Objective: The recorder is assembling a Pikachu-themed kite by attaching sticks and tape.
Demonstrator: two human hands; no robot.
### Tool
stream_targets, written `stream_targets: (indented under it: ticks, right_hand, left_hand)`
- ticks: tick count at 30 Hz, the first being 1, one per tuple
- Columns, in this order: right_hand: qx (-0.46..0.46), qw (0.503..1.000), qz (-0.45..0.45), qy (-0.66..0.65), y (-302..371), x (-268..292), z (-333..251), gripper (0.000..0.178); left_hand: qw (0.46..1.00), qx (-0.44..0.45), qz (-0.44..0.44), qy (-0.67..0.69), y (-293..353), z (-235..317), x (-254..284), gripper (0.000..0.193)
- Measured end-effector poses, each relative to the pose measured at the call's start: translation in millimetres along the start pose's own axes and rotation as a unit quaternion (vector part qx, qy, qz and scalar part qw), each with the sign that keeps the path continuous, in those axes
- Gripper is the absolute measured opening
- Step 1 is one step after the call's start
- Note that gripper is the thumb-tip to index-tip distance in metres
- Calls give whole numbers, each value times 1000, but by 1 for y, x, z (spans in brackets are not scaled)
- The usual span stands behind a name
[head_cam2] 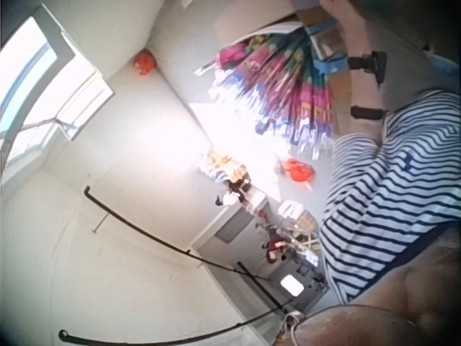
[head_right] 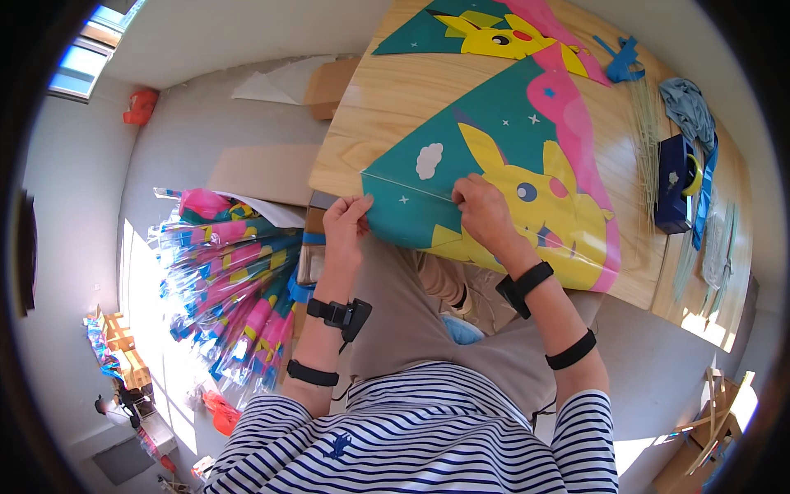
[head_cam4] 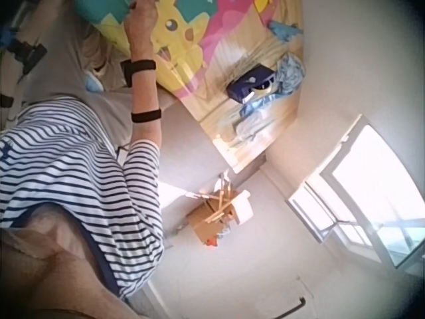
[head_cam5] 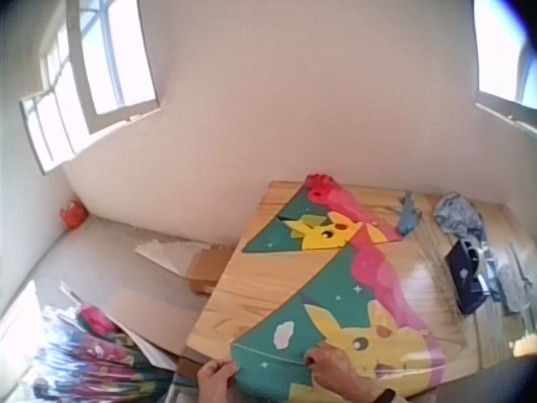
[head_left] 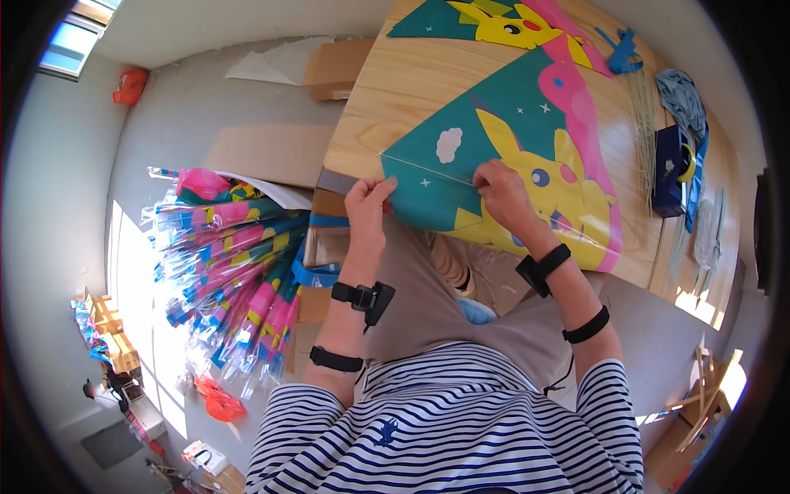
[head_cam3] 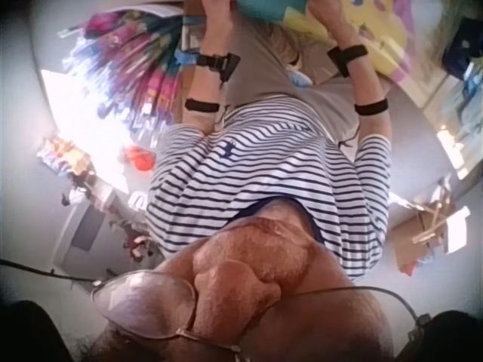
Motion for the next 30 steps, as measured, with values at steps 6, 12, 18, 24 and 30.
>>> stream_targets:
  ticks: [6,12,18,24,30]
  right_hand:
    - [6,999,10,-31,0,1,2,13]
    - [9,999,15,-51,1,2,6,13]
    - [-17,994,2,-104,4,5,17,13]
    - [-17,996,-7,-86,2,8,8,14]
    - [-8,999,-8,-49,1,7,4,14]
  left_hand:
    - [994,-1,-23,-110,-20,11,-4,16]
    - [997,22,-58,-49,-38,8,-8,17]
    - [994,-12,-108,25,-19,32,-33,15]
    - [992,15,-55,116,-6,30,-24,13]
    - [990,41,62,124,-21,4,-18,30]
Point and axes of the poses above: each hand's wrist, its own y-axis away from the middle knuckle, its own x-axis out of the back of the hand, z = x × y, the point moved 7 cm from there along -y, towards the middle knuckle, and after that the axes turned 7 degrees about -x, right-handed, at the moved point
